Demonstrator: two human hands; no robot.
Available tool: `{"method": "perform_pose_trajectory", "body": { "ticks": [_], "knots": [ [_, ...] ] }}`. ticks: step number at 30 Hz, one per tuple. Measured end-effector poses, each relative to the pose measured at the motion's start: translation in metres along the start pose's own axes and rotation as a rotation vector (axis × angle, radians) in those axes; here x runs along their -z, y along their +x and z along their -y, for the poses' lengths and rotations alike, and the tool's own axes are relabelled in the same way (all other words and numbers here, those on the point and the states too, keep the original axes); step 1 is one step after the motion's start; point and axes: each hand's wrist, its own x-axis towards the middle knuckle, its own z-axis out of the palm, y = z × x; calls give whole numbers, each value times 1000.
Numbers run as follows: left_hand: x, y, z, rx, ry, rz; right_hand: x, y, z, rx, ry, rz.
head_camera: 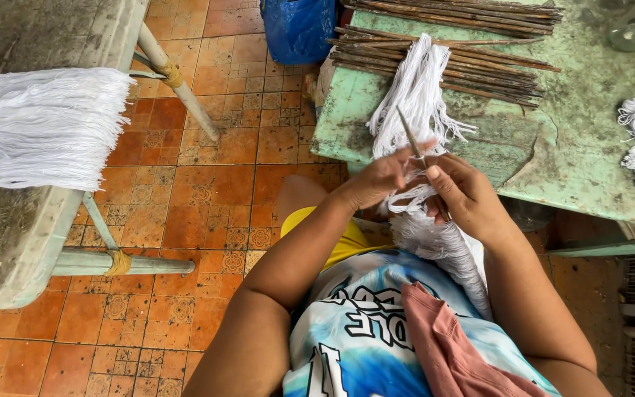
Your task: Tying bundles of white cotton yarn onto wooden sticks to prepare candle wicks
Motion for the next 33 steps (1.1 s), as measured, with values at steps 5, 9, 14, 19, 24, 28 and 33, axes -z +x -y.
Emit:
{"method": "perform_pose_trajectory", "body": {
  "ticks": [5,9,14,19,24,28,33],
  "knots": [
    [27,-5,33,198,-207,-106,23,3,-22,-33,-2,-71],
    [21,-16,22,226,-222,-406,32,7,-44,-53,24,-89],
    [18,-20,6,164,-194,-466,34,9,-40,-62,33,-70],
    [17,-19,11,122,-134,-526,36,8,-38,-75,23,-68],
    [31,-17,33,105,-117,-565,37,8,-39,-92,-3,-75],
    [27,-18,29,113,-138,-602,37,9,-40,-88,-11,-70],
    [41,-18,46,113,-158,-629,34,8,-39,-76,-3,-71]
  ]
}}
